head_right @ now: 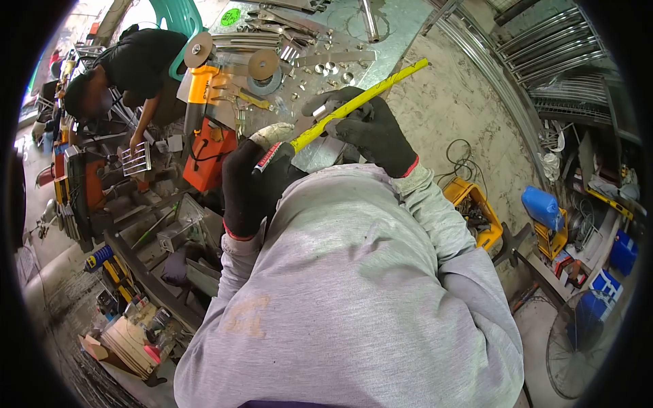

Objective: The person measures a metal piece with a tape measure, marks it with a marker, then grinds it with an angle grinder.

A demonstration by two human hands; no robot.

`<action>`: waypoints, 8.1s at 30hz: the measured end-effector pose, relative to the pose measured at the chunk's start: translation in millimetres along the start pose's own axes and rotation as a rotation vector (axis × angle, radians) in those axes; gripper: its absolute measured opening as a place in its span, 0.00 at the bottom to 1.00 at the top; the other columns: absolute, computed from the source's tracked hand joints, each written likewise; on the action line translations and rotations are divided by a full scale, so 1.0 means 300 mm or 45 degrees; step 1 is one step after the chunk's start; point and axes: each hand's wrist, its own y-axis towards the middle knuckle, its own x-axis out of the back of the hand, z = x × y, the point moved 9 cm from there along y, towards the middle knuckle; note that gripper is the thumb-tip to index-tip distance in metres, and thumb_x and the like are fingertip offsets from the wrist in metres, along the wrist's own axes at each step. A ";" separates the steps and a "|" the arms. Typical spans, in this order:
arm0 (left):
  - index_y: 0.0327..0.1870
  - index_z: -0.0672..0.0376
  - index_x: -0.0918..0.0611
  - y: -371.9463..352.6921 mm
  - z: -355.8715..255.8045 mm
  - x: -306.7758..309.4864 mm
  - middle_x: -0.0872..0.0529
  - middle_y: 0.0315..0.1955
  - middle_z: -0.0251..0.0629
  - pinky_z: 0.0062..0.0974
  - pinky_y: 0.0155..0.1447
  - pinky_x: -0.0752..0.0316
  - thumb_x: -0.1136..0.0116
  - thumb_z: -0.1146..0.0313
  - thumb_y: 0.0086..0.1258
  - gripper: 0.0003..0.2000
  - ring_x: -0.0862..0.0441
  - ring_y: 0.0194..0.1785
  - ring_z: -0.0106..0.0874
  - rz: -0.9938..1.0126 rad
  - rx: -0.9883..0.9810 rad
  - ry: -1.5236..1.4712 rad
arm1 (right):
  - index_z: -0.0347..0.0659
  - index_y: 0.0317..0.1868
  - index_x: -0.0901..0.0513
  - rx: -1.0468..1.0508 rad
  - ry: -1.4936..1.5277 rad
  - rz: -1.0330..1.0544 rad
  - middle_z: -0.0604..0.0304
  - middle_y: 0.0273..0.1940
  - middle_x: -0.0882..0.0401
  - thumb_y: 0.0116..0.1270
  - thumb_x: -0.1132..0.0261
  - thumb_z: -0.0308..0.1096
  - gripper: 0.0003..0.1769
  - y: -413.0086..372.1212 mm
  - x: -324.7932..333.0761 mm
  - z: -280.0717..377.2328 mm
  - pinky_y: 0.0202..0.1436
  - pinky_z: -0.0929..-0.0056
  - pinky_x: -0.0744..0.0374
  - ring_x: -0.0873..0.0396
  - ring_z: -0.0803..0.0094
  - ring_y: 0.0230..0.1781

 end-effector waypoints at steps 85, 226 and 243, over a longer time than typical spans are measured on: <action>0.61 0.61 0.10 -0.003 0.071 0.008 0.07 0.42 0.44 0.30 0.46 0.15 0.28 0.77 0.72 0.17 0.08 0.40 0.32 -0.061 0.091 -0.008 | 0.34 0.56 0.15 0.006 -0.164 -0.074 0.47 0.57 0.10 0.74 0.31 0.24 0.12 0.025 0.019 -0.027 0.64 0.64 0.13 0.11 0.61 0.59; 0.59 0.62 0.09 -0.009 0.066 0.024 0.06 0.48 0.44 0.29 0.48 0.14 0.28 0.80 0.72 0.15 0.07 0.44 0.30 -0.111 -0.049 -0.073 | 0.35 0.55 0.17 0.014 -0.174 -0.006 0.45 0.57 0.11 0.72 0.31 0.22 0.12 0.031 0.026 -0.045 0.66 0.60 0.14 0.11 0.57 0.61; 0.54 0.65 0.10 -0.002 -0.023 0.002 0.06 0.43 0.38 0.29 0.52 0.15 0.31 0.83 0.68 0.14 0.10 0.43 0.29 -0.032 0.030 -0.283 | 0.33 0.55 0.15 -0.051 -0.275 -0.063 0.52 0.52 0.08 0.72 0.31 0.19 0.13 0.030 0.002 -0.030 0.59 0.69 0.10 0.08 0.67 0.52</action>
